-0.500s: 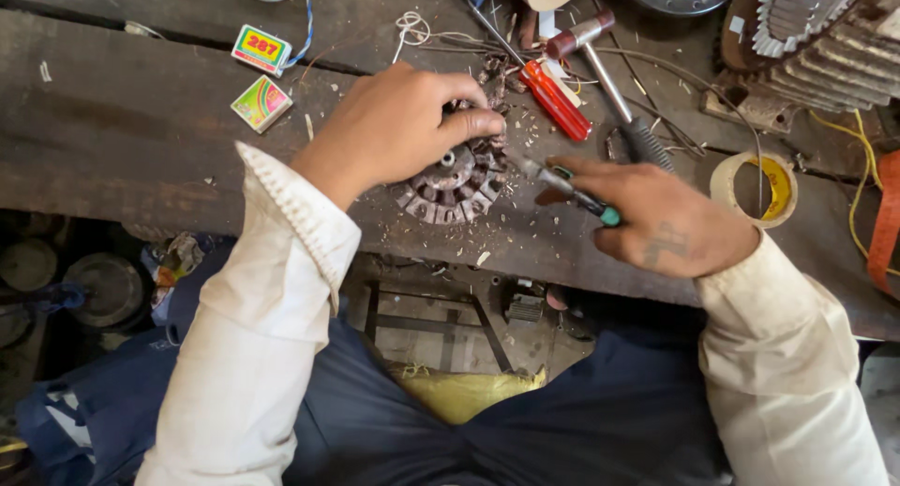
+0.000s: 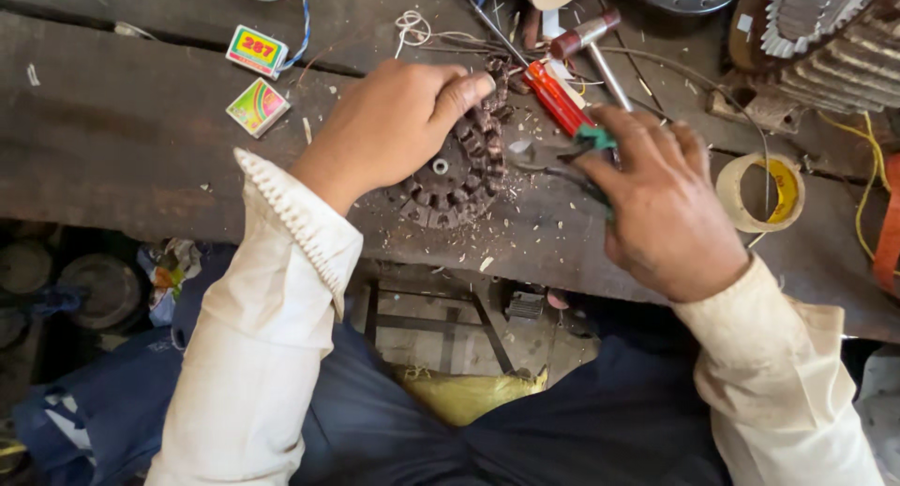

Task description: The person uses pliers and a screwdriver to remove copper windings and debris from a motor stator. They repeatedly pull out copper strands and scrape the slots, rotating the component to access different areas.

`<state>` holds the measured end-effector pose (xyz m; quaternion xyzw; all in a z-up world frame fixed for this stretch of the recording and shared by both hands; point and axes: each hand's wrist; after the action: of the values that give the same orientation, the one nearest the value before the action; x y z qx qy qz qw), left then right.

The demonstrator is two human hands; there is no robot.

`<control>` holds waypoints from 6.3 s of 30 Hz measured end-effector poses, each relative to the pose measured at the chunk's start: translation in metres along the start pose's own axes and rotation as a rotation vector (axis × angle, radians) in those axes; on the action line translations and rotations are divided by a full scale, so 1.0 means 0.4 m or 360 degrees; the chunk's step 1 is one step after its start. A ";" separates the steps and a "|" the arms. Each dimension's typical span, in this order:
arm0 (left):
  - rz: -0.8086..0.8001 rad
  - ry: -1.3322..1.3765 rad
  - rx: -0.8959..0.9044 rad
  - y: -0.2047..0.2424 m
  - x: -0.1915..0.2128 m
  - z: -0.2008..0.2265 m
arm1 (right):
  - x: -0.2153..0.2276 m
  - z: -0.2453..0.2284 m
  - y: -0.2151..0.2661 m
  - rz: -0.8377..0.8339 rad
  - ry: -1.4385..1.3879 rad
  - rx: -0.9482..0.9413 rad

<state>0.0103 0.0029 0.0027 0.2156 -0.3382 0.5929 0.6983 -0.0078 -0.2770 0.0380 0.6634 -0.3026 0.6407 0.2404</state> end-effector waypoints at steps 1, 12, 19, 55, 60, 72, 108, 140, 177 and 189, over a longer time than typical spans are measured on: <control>-0.0022 0.0022 -0.0005 0.002 0.000 0.004 | -0.004 -0.005 -0.002 -0.0028 -0.0067 -0.0010; -0.0082 0.0007 0.0007 -0.016 -0.004 0.013 | 0.037 -0.037 -0.009 -0.0014 0.0245 -0.0046; -0.0029 0.0027 0.0033 -0.012 -0.009 0.009 | 0.056 -0.054 -0.007 -0.0010 0.0360 -0.0113; 0.0545 -0.0672 -0.0244 -0.050 -0.082 -0.001 | 0.059 0.020 -0.049 -0.0721 0.0171 0.0052; 0.0475 -0.0703 -0.0230 -0.046 -0.090 0.030 | 0.106 0.014 -0.107 -0.1141 0.0328 0.0106; 0.0530 -0.0435 -0.0274 -0.127 -0.087 -0.056 | -0.073 0.142 -0.102 -0.0122 0.0381 0.0405; 0.0003 -0.0186 0.0004 -0.116 -0.046 -0.056 | 0.045 0.015 -0.111 -0.0573 0.0049 0.0016; -0.0156 -0.0326 -0.0145 -0.078 -0.016 -0.017 | -0.041 -0.067 -0.030 0.0485 0.0906 -0.0026; -0.0104 0.0301 0.0189 0.023 0.007 -0.148 | -0.014 -0.071 0.046 -0.0248 -0.0495 0.0107; -0.0221 -0.0002 0.0402 -0.012 -0.006 -0.153 | -0.068 -0.113 0.051 -0.0237 -0.0446 0.0147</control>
<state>0.0280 0.0431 -0.0400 0.3250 -0.2455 0.5809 0.7047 -0.0538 -0.2568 0.0125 0.7772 -0.2535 0.5355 0.2120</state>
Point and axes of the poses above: each hand's wrist, its own y-axis away from the middle knuckle, its own x-axis out of the back of the hand, z = x × y, and after that the axes turned 2 degrees about -y, right-handed
